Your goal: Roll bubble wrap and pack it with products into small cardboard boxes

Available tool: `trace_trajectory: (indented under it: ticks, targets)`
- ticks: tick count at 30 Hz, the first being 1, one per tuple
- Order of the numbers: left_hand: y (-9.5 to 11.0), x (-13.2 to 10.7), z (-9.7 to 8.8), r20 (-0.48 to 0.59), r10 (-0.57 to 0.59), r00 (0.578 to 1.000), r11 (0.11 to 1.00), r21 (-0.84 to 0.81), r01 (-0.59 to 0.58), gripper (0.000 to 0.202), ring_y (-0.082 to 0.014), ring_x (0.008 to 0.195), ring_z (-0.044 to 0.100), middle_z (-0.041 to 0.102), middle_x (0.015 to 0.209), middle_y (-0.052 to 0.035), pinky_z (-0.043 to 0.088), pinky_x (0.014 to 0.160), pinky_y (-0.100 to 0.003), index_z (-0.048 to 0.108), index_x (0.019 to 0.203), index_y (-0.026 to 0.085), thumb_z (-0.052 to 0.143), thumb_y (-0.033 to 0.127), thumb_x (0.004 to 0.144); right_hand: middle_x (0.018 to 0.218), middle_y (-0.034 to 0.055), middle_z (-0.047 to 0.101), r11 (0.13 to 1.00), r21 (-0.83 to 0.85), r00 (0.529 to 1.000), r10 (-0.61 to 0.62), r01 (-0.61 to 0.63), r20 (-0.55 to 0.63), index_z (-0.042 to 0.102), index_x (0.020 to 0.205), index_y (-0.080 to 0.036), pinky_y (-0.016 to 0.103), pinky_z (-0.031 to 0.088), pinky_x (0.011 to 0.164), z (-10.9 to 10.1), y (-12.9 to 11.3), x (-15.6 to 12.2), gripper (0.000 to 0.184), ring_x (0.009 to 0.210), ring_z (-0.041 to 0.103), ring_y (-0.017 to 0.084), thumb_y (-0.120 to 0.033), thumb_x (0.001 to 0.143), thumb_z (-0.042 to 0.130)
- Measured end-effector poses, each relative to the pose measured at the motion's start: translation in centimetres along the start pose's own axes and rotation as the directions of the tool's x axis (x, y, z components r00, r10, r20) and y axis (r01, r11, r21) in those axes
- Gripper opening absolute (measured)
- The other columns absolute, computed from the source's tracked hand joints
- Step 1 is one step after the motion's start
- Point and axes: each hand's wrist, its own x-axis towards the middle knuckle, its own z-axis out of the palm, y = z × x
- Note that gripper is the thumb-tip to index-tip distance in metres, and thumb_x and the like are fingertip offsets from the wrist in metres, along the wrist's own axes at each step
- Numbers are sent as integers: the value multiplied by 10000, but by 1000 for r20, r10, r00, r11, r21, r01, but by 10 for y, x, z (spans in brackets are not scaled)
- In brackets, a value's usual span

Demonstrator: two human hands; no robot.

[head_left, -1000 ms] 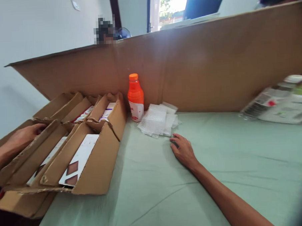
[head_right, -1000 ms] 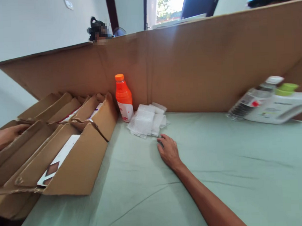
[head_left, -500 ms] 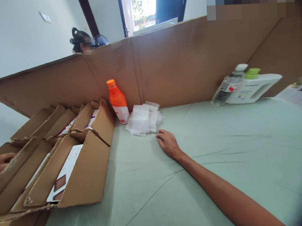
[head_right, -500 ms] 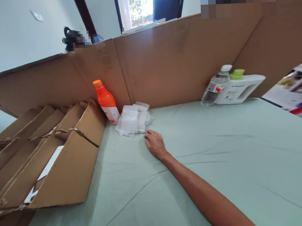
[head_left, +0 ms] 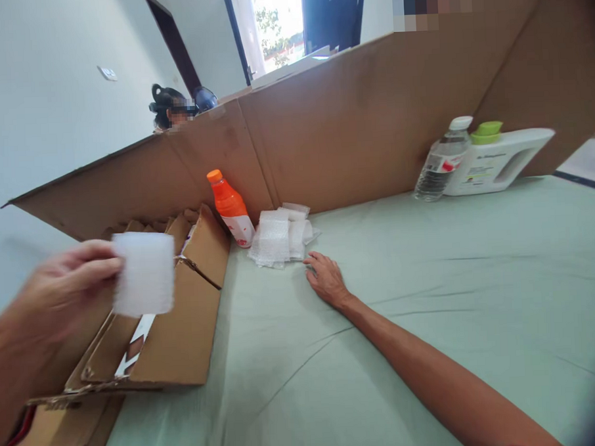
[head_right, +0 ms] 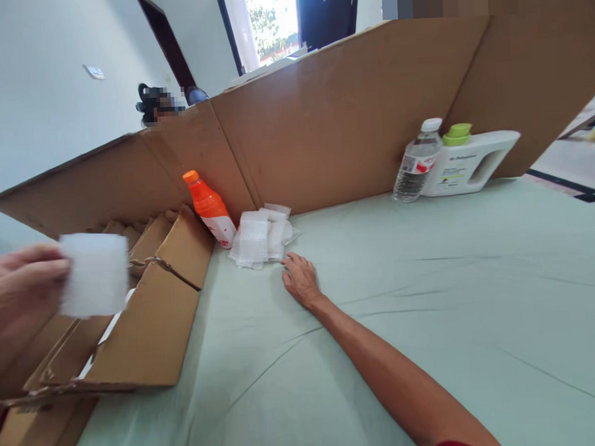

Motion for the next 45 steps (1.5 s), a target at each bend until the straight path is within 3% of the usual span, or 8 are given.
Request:
trace_trajectory:
  ticks: [5, 11, 18, 28, 33, 38, 42, 45]
  targets:
    - [38, 9, 140, 410, -62, 910, 929, -309, 203, 212, -101, 565, 532, 622, 611, 23, 442, 532, -208, 654, 670, 153, 783, 268, 546, 1394, 133, 610, 1000, 22, 1000, 23, -22, -16, 702, 1159, -190, 399, 406, 1017, 0, 1, -2, 343, 1216, 567, 279, -133, 857, 549]
    - [40, 74, 248, 342, -141, 929, 906, -333, 260, 143, -118, 621, 584, 641, 737, -5, 511, 588, -254, 658, 835, 126, 721, 253, 822, 1383, 102, 619, 998, 55, 999, 28, -27, -28, 710, 1113, -217, 385, 408, 1009, 3, 5, -4, 324, 1215, 569, 255, -122, 849, 547]
    - [-1, 91, 300, 124, -221, 967, 938, -244, 246, 402, -244, 1088, 648, 620, 1290, -109, 573, 907, -466, 587, 1294, 172, 632, 389, 958, 1396, 104, 612, 995, 92, 999, 50, -50, 6, 705, 1117, -215, 398, 391, 1017, 2, 3, -5, 317, 1226, 566, 258, -137, 854, 546]
    - [-10, 78, 321, 68, 278, 958, 949, 133, -284, 533, -363, 1433, 416, 533, 1469, -165, 298, 1206, -558, 635, 1246, 160, 608, 112, 716, 1395, 93, 614, 991, 114, 998, 63, -65, 21, 707, 1089, -218, 395, 383, 1020, 0, 3, -4, 287, 1234, 564, 249, -138, 859, 555]
    - [-4, 52, 291, 107, 408, 907, 875, 239, -422, 513, -347, 1452, 396, 501, 1514, -144, 293, 1210, -542, 624, 1270, 194, 601, 204, 758, 1386, 95, 619, 992, 110, 998, 60, -61, 15, 710, 1092, -216, 386, 387, 1028, 2, 5, -3, 290, 1228, 565, 245, -135, 857, 560]
    - [-36, -3, 176, 60, 532, 844, 704, 523, -481, 502, -374, 1462, 387, 478, 1533, -158, 300, 1190, -563, 607, 1297, 220, 585, 320, 806, 1388, 114, 607, 991, 130, 999, 47, -46, -6, 709, 1112, -203, 400, 384, 1039, 7, 7, -2, 314, 1244, 548, 261, -131, 855, 544]
    - [-69, -43, 84, -74, 307, 949, 651, 743, -153, 525, -443, 1301, 546, 554, 1441, -241, 396, 1073, -624, 571, 1332, 169, 509, 395, 862, 1351, 125, 624, 986, 161, 998, 43, -33, -55, 719, 1071, -195, 403, 392, 1021, 9, 8, 2, 307, 1211, 559, 270, -124, 827, 547]
    - [-80, -59, 54, -43, 17, 999, 652, 758, 21, 565, -389, 1053, 694, 728, 1164, -186, 522, 899, -492, 534, 1379, 172, 484, 387, 860, 1336, 119, 628, 982, 185, 993, 49, -29, -110, 724, 1064, -203, 403, 400, 1013, 7, 7, 4, 328, 1195, 558, 266, -118, 813, 531]
